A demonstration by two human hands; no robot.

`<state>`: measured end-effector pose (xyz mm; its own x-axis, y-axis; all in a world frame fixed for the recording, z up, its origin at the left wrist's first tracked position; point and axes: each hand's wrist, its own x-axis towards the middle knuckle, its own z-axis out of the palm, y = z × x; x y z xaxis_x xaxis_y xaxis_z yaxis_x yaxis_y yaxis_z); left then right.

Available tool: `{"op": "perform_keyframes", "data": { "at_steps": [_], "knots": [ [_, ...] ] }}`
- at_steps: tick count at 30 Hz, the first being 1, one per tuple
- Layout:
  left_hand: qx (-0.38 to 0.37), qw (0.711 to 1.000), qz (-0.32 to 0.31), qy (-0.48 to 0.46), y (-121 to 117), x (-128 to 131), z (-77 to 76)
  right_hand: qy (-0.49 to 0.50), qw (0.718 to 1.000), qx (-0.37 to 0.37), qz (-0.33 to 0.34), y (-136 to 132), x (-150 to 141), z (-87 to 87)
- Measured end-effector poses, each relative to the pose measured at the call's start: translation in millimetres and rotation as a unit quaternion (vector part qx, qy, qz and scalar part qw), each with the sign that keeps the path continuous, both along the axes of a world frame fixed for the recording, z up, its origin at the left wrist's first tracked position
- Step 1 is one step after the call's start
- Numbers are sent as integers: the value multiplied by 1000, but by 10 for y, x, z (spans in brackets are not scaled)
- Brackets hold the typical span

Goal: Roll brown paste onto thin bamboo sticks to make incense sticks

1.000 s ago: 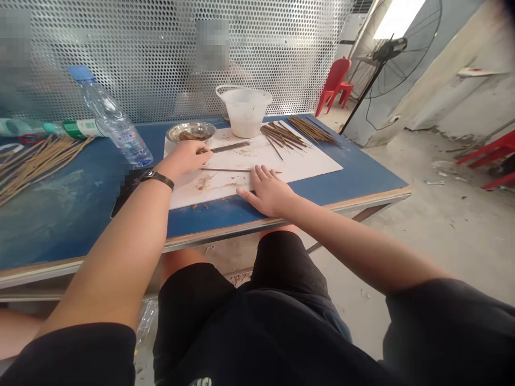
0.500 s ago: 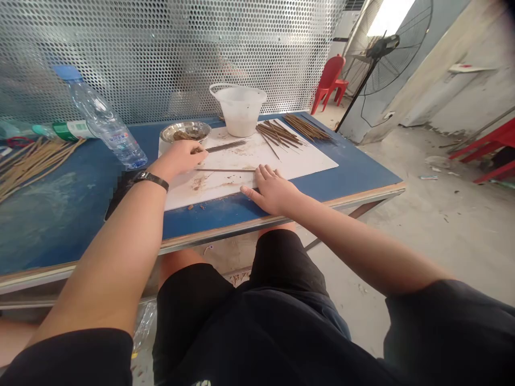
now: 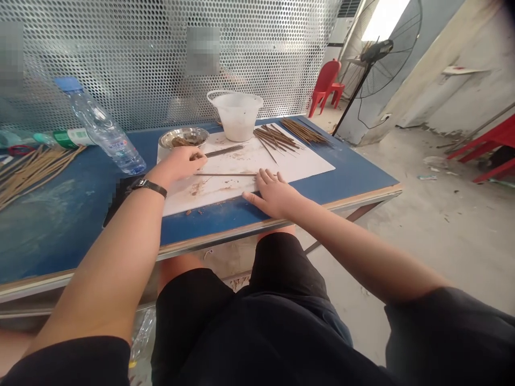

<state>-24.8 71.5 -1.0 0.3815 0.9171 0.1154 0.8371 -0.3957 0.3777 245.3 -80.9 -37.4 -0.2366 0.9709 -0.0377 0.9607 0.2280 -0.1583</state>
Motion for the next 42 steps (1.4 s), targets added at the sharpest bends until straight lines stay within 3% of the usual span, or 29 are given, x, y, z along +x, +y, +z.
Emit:
{"op": "perform_keyframes", "data": {
  "at_steps": [4, 11, 19, 26, 33, 39, 42],
  "knots": [
    [-1, 1000, 0, 5, -26, -3, 15, 3, 1000, -4, -11, 188, 54, 32],
    [5, 1000, 11, 5, -46, 21, 32, 27, 999, 22, 34, -178, 152, -45],
    [0, 1000, 29, 5, -55, 4, 44, 41, 999, 14, 16, 207, 283, -11],
    [9, 999, 34, 6, -118, 37, 81, 27, 998, 18, 54, -188, 244, 25],
    [-3, 999, 35, 14, -117, 32, 93, 29, 999, 23, -14, 113, 96, 9],
    [0, 999, 36, 7, -89, 27, 60, 19, 1000, 21, 12, -180, 174, -45],
    [-6, 999, 39, 14, -79, 26, 59, 29, 999, 30, 5, -167, 170, -66]
  ]
}}
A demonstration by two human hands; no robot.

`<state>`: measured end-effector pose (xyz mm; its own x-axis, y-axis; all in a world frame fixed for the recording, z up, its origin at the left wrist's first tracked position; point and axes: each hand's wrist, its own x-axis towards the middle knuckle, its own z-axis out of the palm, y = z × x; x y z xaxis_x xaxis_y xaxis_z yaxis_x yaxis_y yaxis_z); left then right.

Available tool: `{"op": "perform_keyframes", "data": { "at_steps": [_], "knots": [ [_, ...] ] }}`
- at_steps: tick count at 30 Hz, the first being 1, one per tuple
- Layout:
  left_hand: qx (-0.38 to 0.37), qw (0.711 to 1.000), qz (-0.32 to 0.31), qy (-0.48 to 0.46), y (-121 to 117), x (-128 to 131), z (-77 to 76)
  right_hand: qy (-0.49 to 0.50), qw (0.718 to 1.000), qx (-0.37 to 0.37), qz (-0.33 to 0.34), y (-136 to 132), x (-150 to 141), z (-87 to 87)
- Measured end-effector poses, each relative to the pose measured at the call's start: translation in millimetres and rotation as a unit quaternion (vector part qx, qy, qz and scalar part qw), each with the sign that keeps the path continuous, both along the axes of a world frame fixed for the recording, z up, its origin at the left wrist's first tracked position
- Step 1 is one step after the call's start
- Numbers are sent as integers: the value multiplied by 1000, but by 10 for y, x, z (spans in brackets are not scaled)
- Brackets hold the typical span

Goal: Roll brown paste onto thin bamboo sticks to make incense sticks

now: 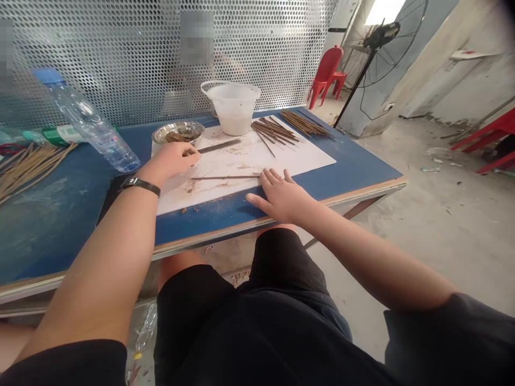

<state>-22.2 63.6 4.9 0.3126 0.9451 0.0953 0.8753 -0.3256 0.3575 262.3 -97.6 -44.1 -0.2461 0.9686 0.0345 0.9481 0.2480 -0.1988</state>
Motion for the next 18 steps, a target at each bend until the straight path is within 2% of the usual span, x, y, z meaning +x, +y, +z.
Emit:
{"op": "perform_keyframes", "data": {
  "at_steps": [5, 7, 13, 15, 18],
  "knots": [
    [-10, 1000, 3, 5, 23, -19, -1, -23, 999, -10, -30, 284, -10, 19],
    [-9, 1000, 4, 1, 32, -26, -10, -22, 999, -11, -23, 254, 8, 14],
    [-11, 1000, 8, -9, 60, -31, -58, -6, 1000, 2, 6, -113, 67, -63],
    [-11, 1000, 2, -5, 76, -32, -73, -6, 1000, 1, 4, -71, 77, -67],
    [-6, 1000, -2, 2, 96, -30, -87, -9, 1000, 8, -2, 130, 112, -53]
  ]
}}
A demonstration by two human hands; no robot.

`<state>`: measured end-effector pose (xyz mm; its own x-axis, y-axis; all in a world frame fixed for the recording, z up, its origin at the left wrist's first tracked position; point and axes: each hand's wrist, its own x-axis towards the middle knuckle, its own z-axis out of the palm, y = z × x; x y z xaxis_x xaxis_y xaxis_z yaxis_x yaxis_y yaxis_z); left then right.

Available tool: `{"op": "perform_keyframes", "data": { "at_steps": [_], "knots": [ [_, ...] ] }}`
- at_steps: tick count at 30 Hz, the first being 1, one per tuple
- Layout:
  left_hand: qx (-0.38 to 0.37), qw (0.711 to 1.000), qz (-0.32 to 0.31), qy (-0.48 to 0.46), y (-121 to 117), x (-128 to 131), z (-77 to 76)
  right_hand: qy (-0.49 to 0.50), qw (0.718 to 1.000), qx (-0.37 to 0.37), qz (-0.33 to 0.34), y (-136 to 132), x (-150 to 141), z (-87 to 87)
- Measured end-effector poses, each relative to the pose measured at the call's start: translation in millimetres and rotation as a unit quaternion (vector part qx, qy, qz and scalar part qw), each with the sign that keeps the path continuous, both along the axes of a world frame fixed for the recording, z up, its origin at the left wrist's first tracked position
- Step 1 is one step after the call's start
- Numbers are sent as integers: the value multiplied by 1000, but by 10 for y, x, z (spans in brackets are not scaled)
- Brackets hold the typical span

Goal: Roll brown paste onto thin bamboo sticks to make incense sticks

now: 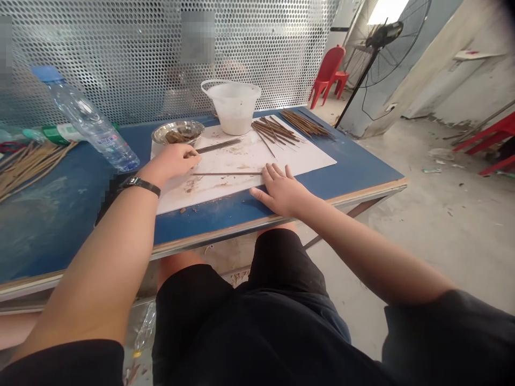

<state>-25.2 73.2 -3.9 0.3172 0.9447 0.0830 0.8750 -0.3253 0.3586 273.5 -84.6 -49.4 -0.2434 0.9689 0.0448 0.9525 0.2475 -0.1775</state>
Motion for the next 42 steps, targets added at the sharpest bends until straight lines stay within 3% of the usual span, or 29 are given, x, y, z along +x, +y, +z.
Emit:
{"op": "perform_keyframes", "data": {
  "at_steps": [3, 11, 16, 21, 24, 27, 34, 38, 42],
  "knots": [
    [1, 1000, -6, 9, 2, 5, -4, 2, 1000, 9, 11, 100, 65, 9],
    [-5, 1000, -6, 10, -38, 33, 31, 3, 999, 6, 43, -229, 114, -28],
    [-9, 1000, 17, 4, -92, 38, 81, 40, 999, 8, 31, 130, 204, 194],
    [-6, 1000, 5, 13, -119, 34, 105, 192, 975, 116, -3, 497, 538, 397],
    [-21, 1000, -11, 18, -98, 37, 100, 227, 967, 115, 0, 567, 757, 282],
    [-14, 999, -26, 20, -59, 48, 77, 249, 963, 86, 45, 569, 909, 102],
    [46, 995, -88, 17, -148, 175, 40, 245, 959, 114, 87, 651, 918, -49],
    [104, 986, -127, -4, -379, 435, 77, 241, 959, 120, 85, 675, 876, -48],
    [116, 976, -186, 3, -583, 898, 102, 287, 950, 110, 54, 624, 834, 2]
  ]
}}
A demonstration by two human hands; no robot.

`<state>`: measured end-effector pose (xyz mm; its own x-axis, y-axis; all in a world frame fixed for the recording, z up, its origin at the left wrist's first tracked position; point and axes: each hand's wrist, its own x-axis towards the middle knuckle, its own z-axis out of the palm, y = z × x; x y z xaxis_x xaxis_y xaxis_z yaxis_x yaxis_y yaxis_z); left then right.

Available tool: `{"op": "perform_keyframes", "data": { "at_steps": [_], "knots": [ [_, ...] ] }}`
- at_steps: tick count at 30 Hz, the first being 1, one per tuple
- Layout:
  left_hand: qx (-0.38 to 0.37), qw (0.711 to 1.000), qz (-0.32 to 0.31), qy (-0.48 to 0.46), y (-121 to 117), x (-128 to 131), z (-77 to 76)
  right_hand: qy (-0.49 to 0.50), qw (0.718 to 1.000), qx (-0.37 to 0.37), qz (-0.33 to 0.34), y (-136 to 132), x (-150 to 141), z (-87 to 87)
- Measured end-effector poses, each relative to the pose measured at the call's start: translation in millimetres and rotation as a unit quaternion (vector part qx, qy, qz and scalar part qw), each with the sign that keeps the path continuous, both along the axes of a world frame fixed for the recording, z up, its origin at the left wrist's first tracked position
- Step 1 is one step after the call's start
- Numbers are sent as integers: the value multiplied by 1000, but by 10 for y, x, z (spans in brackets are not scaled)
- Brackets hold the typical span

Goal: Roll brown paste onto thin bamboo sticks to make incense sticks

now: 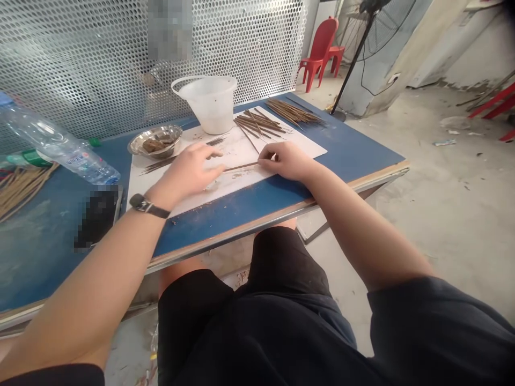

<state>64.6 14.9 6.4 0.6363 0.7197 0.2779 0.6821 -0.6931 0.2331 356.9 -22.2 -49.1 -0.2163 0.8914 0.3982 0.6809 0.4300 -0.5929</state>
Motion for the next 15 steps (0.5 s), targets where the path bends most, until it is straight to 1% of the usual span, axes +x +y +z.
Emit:
{"op": "perform_keyframes", "data": {
  "at_steps": [2, 4, 5, 7, 11, 15],
  "knots": [
    [5, 999, -32, 8, -56, 264, -16, 41, 999, -14, 0, -25, -23, 28],
    [-16, 998, -58, 19, -71, 494, -54, 79, 997, -20, -2, -37, -42, 45],
    [-36, 997, -68, 27, -63, 585, -80, 95, 995, -22, -2, -36, -49, 48],
    [-49, 995, -82, 35, -22, 703, -139, 122, 992, -28, 1, -27, -57, 45],
    [-31, 995, -95, 26, 105, 731, -248, 166, 985, -37, 13, -6, -48, 26],
    [-36, 993, -115, 6, 188, 688, -307, 152, 987, -39, 21, -8, -19, 14]
  ]
}}
